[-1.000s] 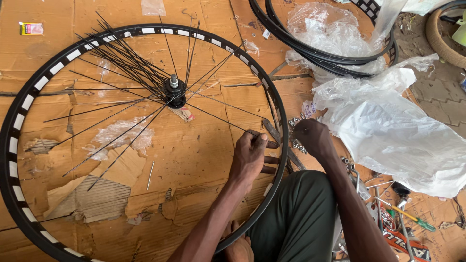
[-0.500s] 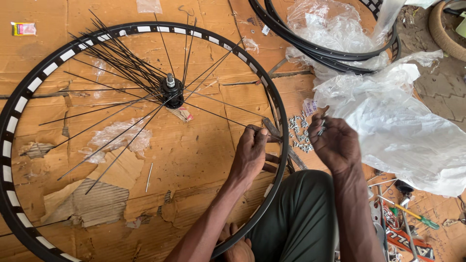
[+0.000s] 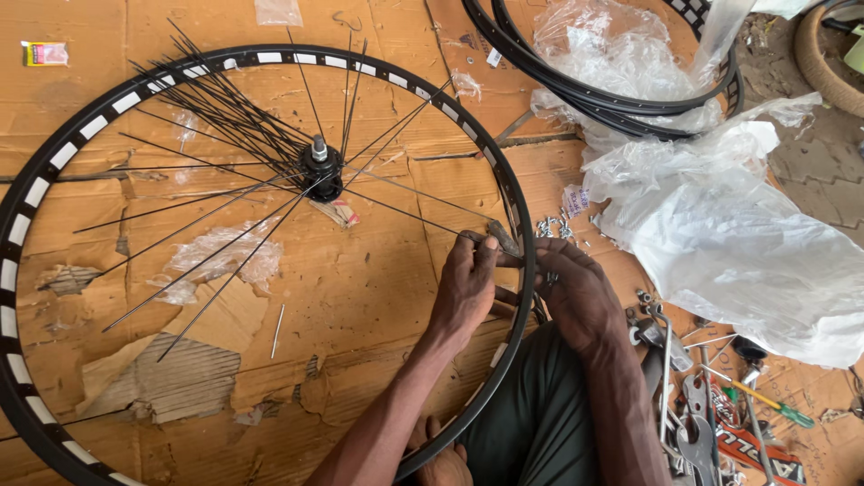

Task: The person assembles a bicycle wheel by inserting spokes into the hub and rim, then securing them with nipples. The person works on the floor, handling spokes, nipples, and the wheel components by hand.

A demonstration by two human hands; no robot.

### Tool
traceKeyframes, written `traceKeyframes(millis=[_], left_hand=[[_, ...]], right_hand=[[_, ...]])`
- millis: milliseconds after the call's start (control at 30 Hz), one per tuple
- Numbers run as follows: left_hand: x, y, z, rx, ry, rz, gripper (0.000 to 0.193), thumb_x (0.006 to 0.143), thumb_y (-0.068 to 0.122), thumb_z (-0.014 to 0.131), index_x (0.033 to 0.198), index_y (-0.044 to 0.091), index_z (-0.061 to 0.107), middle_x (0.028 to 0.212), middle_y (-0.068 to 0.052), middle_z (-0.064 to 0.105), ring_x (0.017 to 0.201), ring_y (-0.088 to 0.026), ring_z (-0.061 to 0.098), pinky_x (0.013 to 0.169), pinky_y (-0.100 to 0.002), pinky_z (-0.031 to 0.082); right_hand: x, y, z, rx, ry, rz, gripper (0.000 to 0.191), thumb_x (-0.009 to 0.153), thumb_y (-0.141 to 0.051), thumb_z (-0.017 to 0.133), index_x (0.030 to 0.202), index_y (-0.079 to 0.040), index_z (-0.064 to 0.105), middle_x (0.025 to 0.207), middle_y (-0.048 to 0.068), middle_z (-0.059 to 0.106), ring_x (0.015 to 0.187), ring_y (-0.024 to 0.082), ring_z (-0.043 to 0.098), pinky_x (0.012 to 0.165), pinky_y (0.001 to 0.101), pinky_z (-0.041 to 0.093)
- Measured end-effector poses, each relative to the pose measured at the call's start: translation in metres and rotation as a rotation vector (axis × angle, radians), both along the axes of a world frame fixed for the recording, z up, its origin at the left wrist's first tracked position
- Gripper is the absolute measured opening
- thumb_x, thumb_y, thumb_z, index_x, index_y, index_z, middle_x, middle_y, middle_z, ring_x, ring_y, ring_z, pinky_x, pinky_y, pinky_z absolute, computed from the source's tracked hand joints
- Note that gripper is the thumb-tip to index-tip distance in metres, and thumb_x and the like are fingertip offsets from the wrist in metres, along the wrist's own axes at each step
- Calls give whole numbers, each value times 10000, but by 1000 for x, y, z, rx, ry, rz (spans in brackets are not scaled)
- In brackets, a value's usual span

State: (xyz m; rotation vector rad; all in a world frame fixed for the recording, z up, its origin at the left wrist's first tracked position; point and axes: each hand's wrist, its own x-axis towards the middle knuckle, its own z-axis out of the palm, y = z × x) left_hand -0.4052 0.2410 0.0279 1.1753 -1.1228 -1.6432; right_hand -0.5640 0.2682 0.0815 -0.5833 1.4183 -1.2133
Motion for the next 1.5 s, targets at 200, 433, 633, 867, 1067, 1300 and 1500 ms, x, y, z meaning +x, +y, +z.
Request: traceKeyframes(millis=[200, 433, 633, 867, 1067, 1300, 1500], left_hand=[[-12, -12, 9, 130, 365, 87, 365, 1013, 402, 467, 1020, 45, 541, 909, -80, 659, 686, -141, 680, 546, -332, 612], [-25, -22, 4, 39, 45, 169, 396, 1068, 355, 484, 999, -6, 631, 810, -132, 706, 612, -211, 611, 513, -370, 511], [-26, -20, 12, -15, 76, 212, 337, 1074, 288, 438, 1004, -7, 585, 907, -176, 793, 610, -207, 747, 482, -310, 565], [-30, -19, 16, 61, 282, 229, 310, 1072, 267, 401, 1019, -22, 500, 843, -209, 742, 508, -168, 691, 379, -303, 531], [-35, -26, 4, 25, 75, 246, 323, 1080, 292, 428, 997, 4, 548, 739, -156, 725, 482, -124, 610, 382, -285, 500], [-31, -27, 2, 62, 164, 204, 287, 1046, 304, 479, 1014, 35, 574, 774, -104, 762, 593, -123, 695, 499, -299, 560], [-21, -30, 5, 243, 187, 168, 284, 994, 327, 635, 924, 53, 661, 785, -87, 717, 679, -183, 647, 690, -372, 585]], right_hand=[[7, -1, 3, -62, -27, 11, 184, 941, -18, 515, 1060, 47, 641, 1019, 127, 728, 833, 165, 624, 732, 286, 473], [3, 0, 0, -108, -40, 16, 189, 944, -11, 528, 1073, 63, 644, 1005, 141, 715, 841, 186, 635, 738, 294, 472], [5, 0, 3, -88, -55, 14, 217, 937, -19, 511, 1081, 70, 647, 1005, 145, 722, 851, 193, 652, 734, 286, 483], [5, -1, 2, -146, -82, -13, 221, 969, -3, 521, 1127, 72, 658, 1006, 123, 696, 837, 159, 618, 747, 284, 484], [6, 0, 4, -87, -22, -24, 188, 952, -14, 518, 1052, 49, 663, 958, 118, 711, 795, 154, 631, 726, 283, 488], [4, 0, -1, -101, -48, -39, 162, 944, 7, 530, 1031, 35, 663, 933, 92, 699, 779, 140, 611, 726, 279, 485], [-2, -5, -4, -196, -74, -138, 114, 960, 20, 582, 1030, 39, 670, 944, 94, 688, 804, 148, 622, 761, 278, 501]])
